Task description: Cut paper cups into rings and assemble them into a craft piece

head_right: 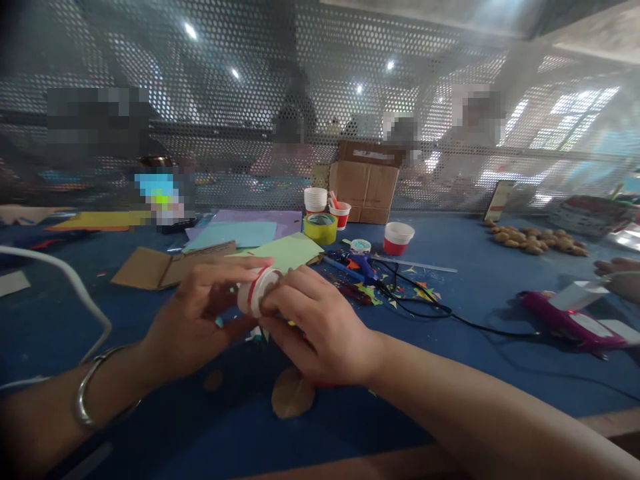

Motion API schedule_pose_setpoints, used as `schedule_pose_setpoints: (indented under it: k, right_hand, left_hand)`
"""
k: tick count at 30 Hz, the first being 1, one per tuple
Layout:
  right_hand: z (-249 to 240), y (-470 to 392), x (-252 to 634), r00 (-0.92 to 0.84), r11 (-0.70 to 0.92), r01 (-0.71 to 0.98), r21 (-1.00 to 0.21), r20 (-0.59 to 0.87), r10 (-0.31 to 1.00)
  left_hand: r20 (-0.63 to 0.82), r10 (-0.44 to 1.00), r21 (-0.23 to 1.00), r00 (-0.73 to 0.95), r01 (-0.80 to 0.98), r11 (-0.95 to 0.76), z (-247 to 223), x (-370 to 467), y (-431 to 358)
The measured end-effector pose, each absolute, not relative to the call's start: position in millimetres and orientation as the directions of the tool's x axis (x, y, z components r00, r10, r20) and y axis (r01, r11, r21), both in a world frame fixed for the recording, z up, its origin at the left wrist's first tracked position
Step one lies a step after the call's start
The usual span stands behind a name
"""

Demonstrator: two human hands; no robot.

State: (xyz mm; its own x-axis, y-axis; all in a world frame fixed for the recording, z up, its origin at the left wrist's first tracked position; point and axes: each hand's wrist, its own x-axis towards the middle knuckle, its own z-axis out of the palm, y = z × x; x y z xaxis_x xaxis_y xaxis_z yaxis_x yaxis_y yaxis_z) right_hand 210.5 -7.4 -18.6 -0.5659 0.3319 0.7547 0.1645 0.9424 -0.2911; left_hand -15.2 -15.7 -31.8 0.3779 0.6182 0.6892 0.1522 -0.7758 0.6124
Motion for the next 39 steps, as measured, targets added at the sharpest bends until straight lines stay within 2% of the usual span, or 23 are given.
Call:
schedule_pose_setpoints:
  k: [3,6,9,11,17,22,26,32,39]
  right_hand:
    - [-18.2,-7.4,210.0,-0.587,0.966,0.183,-0.183,0.768,0.257]
    - [-19.1,-4.7,210.9,-0.638,0.976,0.197,-0.089,0.745,0.196]
    - [-22.0,-1.0,211.8,-0.692,0.976,0.218,0.022,0.709,0.139]
    - [-23.6,0.9,212.1,-0.722,0.970,0.229,0.079,0.682,0.115]
    - [-20.5,1.7,214.0,-0.691,0.947,0.317,0.047,0.696,0.197]
    - [-18.2,-0.1,213.0,-0.666,0.948,0.317,0.028,0.718,0.202]
    - [-18.5,-0.3,211.9,-0.658,0.947,0.320,0.025,0.725,0.204]
    - [-19.2,0.1,212.2,-0.664,0.951,0.305,0.052,0.727,0.174]
    - [-20.3,1.9,212.7,-0.687,0.948,0.304,0.092,0.711,0.151]
  left_hand:
    - [0.559,0.732,0.778,0.390,0.059,-0.626,-23.8,-10.9,-21.1]
    - [0.413,0.814,0.889,0.409,0.015,-0.458,-18.1,-11.6,-19.7]
    - [0.246,0.863,0.964,0.441,-0.022,-0.264,-16.4,-15.2,-13.6]
    - [0.202,0.858,0.976,0.472,-0.025,-0.216,-15.3,-17.9,-10.8]
    - [0.329,0.824,0.926,0.462,0.011,-0.376,-13.4,-22.0,-10.6]
    - [0.485,0.740,0.841,0.466,-0.019,-0.540,-23.2,-21.0,-8.4]
    - [0.541,0.700,0.779,0.466,0.034,-0.626,-27.4,-20.4,-7.2]
    - [0.525,0.698,0.747,0.487,0.130,-0.652,-24.5,-22.0,-10.1]
    - [0.508,0.707,0.784,0.493,0.077,-0.617,-23.2,-20.0,-14.2]
